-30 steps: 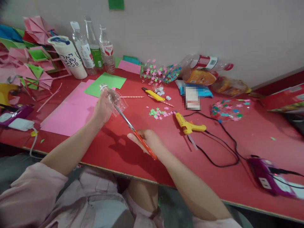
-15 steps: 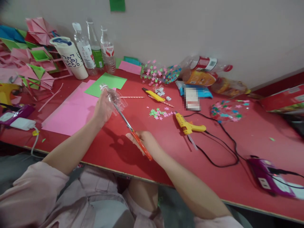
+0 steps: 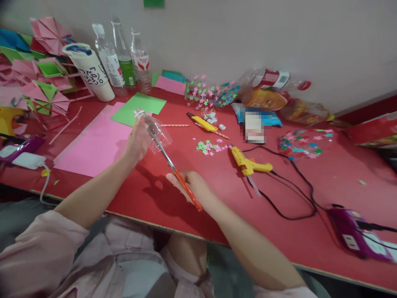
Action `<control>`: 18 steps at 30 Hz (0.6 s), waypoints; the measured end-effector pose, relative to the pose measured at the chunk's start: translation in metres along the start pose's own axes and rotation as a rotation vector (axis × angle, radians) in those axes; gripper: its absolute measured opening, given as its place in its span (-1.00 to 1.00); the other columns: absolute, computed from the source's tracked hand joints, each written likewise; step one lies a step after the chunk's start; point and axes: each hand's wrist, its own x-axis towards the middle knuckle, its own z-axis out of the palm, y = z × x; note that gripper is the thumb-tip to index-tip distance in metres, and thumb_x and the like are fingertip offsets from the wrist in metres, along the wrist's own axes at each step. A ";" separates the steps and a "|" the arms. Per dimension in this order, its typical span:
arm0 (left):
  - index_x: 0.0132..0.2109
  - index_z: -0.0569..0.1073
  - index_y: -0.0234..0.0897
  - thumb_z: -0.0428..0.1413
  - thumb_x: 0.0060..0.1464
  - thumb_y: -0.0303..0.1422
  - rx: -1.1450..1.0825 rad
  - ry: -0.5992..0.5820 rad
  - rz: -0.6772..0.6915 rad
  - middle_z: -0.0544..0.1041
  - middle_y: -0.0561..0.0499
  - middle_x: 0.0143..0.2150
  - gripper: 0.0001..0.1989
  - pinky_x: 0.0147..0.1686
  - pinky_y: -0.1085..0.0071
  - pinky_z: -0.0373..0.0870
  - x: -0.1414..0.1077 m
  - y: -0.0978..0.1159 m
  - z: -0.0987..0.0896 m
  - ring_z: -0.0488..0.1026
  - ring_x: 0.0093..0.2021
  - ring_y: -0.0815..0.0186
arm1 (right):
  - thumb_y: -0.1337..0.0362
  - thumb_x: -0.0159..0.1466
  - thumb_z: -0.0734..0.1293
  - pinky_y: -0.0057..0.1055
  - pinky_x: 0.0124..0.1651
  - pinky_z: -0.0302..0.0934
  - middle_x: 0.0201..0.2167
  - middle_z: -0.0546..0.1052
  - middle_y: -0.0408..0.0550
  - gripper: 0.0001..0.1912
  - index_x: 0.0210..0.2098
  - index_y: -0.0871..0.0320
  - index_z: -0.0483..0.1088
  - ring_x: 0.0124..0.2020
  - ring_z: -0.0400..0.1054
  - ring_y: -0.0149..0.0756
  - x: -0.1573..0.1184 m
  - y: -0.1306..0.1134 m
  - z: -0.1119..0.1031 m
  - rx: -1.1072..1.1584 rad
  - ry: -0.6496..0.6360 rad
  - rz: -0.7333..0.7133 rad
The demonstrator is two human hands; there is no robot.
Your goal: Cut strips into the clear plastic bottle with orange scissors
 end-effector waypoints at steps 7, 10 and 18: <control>-0.32 0.40 -0.18 0.23 0.01 0.18 0.007 0.008 0.008 0.48 -0.03 -0.30 -0.49 -0.13 0.24 0.42 0.002 -0.005 -0.002 0.50 -0.16 0.19 | -0.27 0.21 0.32 -0.46 -0.65 0.02 -0.77 0.18 -0.29 -0.43 -0.56 0.05 0.16 -0.77 0.13 -0.44 0.000 -0.002 0.004 0.039 0.062 0.037; -0.33 0.41 -0.19 0.23 0.02 0.17 -0.001 0.013 0.017 0.47 -0.01 -0.34 -0.50 -0.14 0.25 0.43 0.003 -0.006 -0.002 0.49 -0.21 0.22 | -0.26 0.19 0.34 -0.46 -0.67 0.00 -0.80 0.17 -0.30 -0.43 -0.57 0.05 0.15 -0.79 0.13 -0.43 -0.001 -0.001 0.006 0.033 0.069 0.033; -0.29 0.44 -0.17 0.20 0.05 0.16 0.030 -0.011 0.017 0.47 0.01 -0.35 -0.53 -0.21 0.30 0.42 0.003 -0.008 -0.003 0.47 -0.27 0.27 | -0.19 0.25 0.29 -0.45 -0.63 0.04 -0.73 0.23 -0.30 -0.50 -0.53 0.06 0.18 -0.77 0.11 -0.48 0.000 -0.002 0.003 0.039 0.025 0.013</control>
